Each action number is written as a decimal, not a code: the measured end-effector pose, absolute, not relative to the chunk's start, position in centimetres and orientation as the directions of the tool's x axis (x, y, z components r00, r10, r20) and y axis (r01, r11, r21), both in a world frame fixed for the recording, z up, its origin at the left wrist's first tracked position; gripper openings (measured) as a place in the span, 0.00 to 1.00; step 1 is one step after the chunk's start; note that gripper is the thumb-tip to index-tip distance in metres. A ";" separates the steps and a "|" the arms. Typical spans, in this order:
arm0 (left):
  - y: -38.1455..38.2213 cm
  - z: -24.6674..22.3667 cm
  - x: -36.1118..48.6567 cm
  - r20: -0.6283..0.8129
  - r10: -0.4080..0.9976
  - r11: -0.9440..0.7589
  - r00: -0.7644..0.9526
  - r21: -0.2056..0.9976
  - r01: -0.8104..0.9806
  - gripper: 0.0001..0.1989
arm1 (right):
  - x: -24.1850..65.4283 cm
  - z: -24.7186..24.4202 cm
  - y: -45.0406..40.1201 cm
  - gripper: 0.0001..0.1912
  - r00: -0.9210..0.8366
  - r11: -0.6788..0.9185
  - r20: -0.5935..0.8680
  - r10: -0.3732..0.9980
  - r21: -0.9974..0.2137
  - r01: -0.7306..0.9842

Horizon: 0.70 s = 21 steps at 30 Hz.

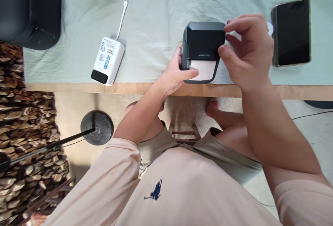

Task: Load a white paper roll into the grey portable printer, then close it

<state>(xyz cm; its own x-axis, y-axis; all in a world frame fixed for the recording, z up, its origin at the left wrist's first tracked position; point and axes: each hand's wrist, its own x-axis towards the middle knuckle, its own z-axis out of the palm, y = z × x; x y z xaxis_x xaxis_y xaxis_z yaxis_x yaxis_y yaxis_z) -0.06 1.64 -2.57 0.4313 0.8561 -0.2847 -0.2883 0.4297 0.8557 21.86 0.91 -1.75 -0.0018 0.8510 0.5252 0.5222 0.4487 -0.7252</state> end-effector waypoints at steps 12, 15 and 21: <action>1.1 -1.9 0.2 -0.202 0.859 0.407 0.470 0.825 -0.391 0.24 | 21.6 -2.9 1.5 0.45 -0.082 0.131 0.116 0.990 -0.969 0.209; 1.2 -1.7 0.1 -0.231 0.851 0.433 0.472 0.818 -0.379 0.27 | 22.1 -3.1 1.8 0.45 -0.077 0.125 0.111 0.991 -0.968 0.218; 1.7 -1.3 0.6 -0.215 0.813 0.480 0.541 0.773 -0.416 0.24 | 21.8 -3.8 1.6 0.42 -0.053 0.188 0.180 0.982 -0.944 0.273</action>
